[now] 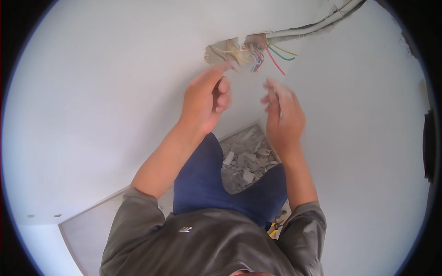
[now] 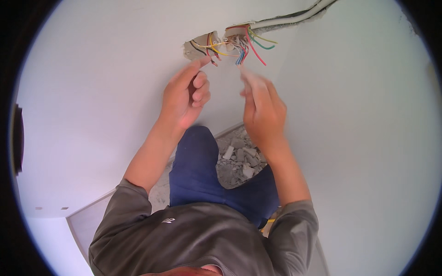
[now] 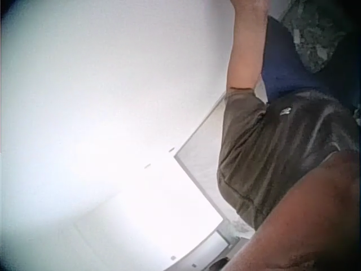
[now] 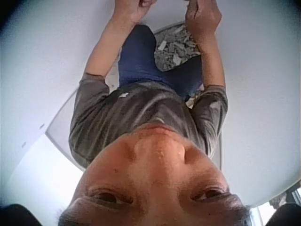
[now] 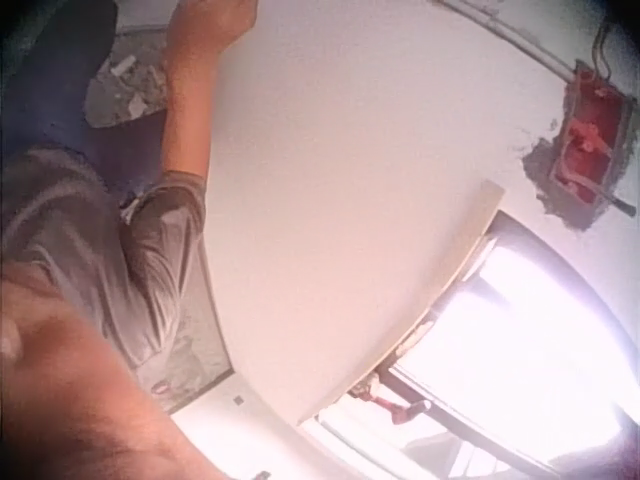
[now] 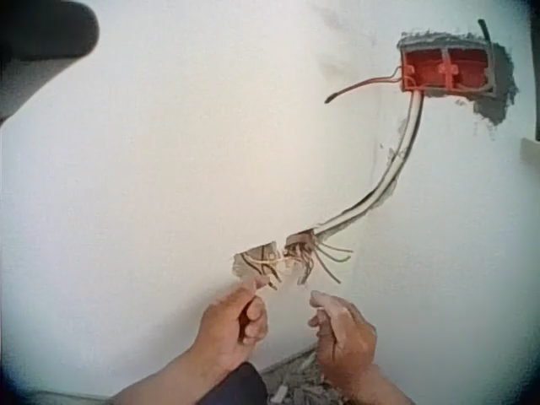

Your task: Strip and organize electrical wires inside a wall-mounted box using pliers.

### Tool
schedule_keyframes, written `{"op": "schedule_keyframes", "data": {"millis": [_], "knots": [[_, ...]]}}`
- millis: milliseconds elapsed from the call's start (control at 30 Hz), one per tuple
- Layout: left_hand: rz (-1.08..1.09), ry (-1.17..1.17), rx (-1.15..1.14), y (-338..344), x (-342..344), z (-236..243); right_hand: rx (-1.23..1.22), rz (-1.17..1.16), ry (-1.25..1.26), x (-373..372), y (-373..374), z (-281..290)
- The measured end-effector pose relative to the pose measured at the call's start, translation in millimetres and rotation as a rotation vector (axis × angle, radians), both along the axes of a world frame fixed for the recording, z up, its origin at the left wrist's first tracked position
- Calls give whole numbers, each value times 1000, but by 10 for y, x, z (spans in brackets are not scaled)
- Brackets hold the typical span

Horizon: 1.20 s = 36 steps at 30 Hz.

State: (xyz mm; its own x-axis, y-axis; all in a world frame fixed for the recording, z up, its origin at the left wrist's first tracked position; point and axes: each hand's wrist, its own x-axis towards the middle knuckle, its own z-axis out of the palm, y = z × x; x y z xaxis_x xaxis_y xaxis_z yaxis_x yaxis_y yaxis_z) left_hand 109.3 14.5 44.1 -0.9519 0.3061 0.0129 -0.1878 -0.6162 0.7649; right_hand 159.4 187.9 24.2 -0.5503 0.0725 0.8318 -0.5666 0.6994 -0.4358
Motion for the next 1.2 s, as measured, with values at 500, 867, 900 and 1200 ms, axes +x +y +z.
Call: {"op": "schedule_keyframes", "data": {"millis": [500,867,900,1200], "knots": [[-138,-312,407,189,-340,82,180,-178,-85,-485,-153,313],[-161,-251,324,109,-357,68,304,-73,191,-612,-186,461],[-144,-258,327,86,-338,64,332,-56,220,-625,-171,466],[835,1223,-1078,23,-349,10,245,13,60,-595,-118,461]]}}
